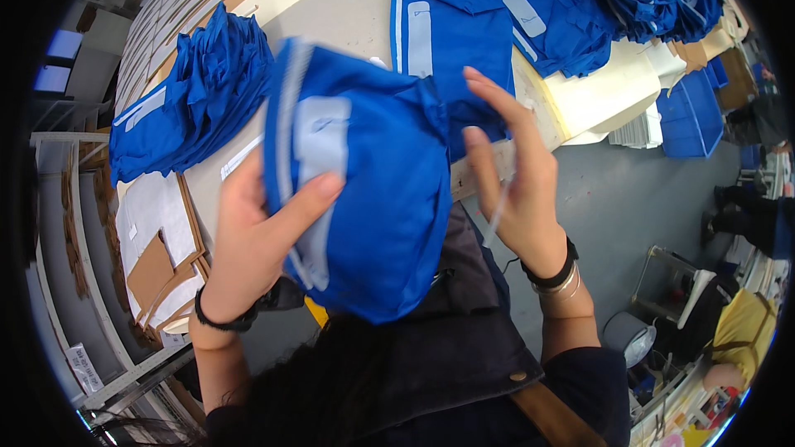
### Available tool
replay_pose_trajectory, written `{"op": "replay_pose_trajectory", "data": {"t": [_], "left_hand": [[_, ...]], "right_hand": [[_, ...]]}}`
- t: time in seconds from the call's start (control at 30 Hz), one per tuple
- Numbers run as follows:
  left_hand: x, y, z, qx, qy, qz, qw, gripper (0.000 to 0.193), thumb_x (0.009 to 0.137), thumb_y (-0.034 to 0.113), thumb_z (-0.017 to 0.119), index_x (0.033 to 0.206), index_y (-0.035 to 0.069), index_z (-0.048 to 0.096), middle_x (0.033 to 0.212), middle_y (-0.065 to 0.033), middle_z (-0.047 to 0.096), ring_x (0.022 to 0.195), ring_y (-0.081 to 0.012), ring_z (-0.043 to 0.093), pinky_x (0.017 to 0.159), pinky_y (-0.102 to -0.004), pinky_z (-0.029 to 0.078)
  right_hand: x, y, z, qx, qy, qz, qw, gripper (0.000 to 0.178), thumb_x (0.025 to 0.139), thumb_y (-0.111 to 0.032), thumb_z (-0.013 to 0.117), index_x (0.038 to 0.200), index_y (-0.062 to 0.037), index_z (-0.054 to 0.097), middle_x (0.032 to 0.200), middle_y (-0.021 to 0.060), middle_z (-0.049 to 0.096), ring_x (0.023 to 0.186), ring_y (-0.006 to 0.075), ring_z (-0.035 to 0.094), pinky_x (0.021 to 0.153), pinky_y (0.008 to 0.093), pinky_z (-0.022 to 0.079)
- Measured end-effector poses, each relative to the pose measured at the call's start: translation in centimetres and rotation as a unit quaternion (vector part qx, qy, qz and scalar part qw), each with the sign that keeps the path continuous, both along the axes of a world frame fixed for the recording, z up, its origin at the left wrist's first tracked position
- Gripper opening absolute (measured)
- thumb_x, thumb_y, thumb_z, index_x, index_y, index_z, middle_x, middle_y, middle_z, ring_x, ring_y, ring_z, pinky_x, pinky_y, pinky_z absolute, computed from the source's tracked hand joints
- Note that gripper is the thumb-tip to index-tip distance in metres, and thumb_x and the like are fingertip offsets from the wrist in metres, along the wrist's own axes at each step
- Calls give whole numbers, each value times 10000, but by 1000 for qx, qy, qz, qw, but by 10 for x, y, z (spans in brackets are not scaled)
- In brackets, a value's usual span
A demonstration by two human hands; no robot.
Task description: Tracing pattern lines onto blue garment pieces using a plastic stencil and a marking pen on a workshop table.
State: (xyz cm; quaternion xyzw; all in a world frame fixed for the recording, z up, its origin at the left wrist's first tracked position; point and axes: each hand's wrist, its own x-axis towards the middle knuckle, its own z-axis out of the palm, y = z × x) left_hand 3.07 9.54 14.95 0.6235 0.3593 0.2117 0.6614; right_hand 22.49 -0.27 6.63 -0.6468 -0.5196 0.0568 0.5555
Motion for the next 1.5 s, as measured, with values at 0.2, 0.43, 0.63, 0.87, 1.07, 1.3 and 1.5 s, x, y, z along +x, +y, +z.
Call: {"op": "replay_pose_trajectory", "data": {"t": [0.2,0.43,0.63,0.87,1.07,1.3,1.5], "left_hand": [[-50,-15,3,-29,17,158,987,391,830,31,730,1177,-26,558,1006,-63,664,885,-101,624,801,-241,503],[-79,-44,-21,-53,-17,180,982,422,823,71,752,1185,-30,561,1030,-62,661,897,-119,625,824,-261,499],[-76,-60,-54,17,-101,9,995,795,932,600,463,1343,-59,291,1173,-88,419,1056,-143,409,982,-307,337],[-37,-68,-41,129,-80,-1,988,226,993,106,479,1182,-10,434,929,-98,510,762,-125,493,657,-262,413],[-59,-61,-47,165,-9,20,986,170,953,16,486,1122,7,500,927,-108,536,690,-122,508,632,-265,428],[-68,-40,-54,456,-1,132,880,368,835,-83,595,1197,-22,580,788,-103,611,581,-144,539,524,-267,434],[-59,-40,-53,492,64,107,862,394,724,-155,660,1101,-41,631,947,-150,698,675,-205,635,647,-263,500]], "right_hand": [[16,6,-13,-146,-208,51,966,194,829,-51,667,1021,-45,640,1128,106,666,1175,320,568,1070,496,327],[58,7,-17,-151,-333,-40,930,211,859,16,594,1056,-49,636,1177,81,652,1245,353,512,1103,517,290],[-9,-15,23,-60,-168,70,981,311,815,14,659,1123,6,626,1120,157,657,1121,317,597,956,406,462],[-86,-16,32,-17,153,212,965,748,746,-166,821,1355,48,445,1230,188,591,1045,250,634,842,346,529],[-84,-18,41,-79,83,179,977,433,792,43,703,1213,36,602,1051,157,680,899,236,689,790,275,525],[-58,-10,35,-65,-8,82,994,422,781,151,591,1175,7,646,1089,187,683,968,255,682,863,304,506],[-66,1,29,14,-65,107,992,445,697,131,709,1123,23,634,1143,196,655,1026,299,652,874,323,501]]}}
